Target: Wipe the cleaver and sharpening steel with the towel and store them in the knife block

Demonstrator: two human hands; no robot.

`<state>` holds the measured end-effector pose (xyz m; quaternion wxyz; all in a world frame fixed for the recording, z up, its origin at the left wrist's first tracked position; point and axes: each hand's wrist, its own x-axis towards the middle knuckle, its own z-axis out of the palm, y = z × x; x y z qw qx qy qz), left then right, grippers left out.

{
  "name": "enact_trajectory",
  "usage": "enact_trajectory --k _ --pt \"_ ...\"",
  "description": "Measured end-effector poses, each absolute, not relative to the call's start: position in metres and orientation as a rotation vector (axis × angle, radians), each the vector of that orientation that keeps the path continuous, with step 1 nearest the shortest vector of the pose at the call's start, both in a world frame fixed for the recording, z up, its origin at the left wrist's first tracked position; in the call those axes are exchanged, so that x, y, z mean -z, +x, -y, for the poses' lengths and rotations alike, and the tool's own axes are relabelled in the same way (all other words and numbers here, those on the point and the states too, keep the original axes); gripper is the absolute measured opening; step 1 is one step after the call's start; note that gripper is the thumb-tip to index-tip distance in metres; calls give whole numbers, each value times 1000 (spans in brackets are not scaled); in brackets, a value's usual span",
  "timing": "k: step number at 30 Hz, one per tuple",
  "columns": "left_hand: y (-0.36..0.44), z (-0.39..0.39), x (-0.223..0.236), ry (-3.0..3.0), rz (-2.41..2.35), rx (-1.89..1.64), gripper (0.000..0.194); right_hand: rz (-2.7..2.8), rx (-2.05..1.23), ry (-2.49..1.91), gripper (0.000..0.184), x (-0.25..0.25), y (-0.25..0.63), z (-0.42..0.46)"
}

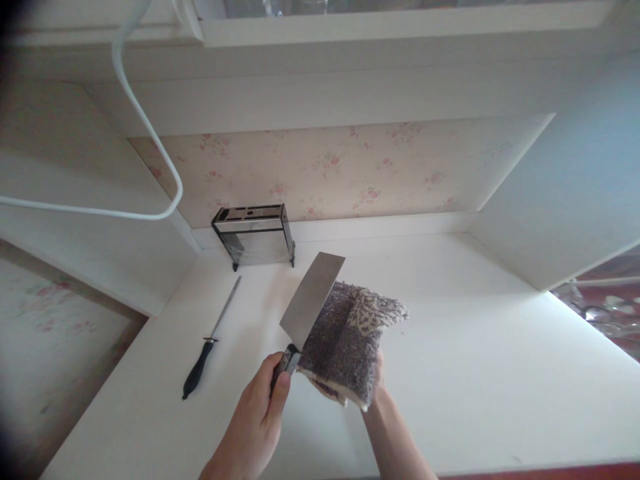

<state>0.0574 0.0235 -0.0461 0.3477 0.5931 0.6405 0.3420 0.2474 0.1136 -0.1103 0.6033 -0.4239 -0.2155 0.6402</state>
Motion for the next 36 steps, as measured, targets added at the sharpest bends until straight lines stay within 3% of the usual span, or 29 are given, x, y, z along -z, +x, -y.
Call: enact_trajectory --k 7,11,15,36 --pt "59 -29 57 1847 -1706 -950 20 264 -1700 -905 38 58 213 -103" --pt "60 -31 62 2032 -1697 -835 21 279 -1638 -836 32 42 200 -102" --pt "61 -32 71 2131 -1631 -787 32 423 -1565 -891 42 43 194 -106" --pt "49 -16 100 2228 -1624 -791 31 116 -1548 -918 34 49 210 -152"
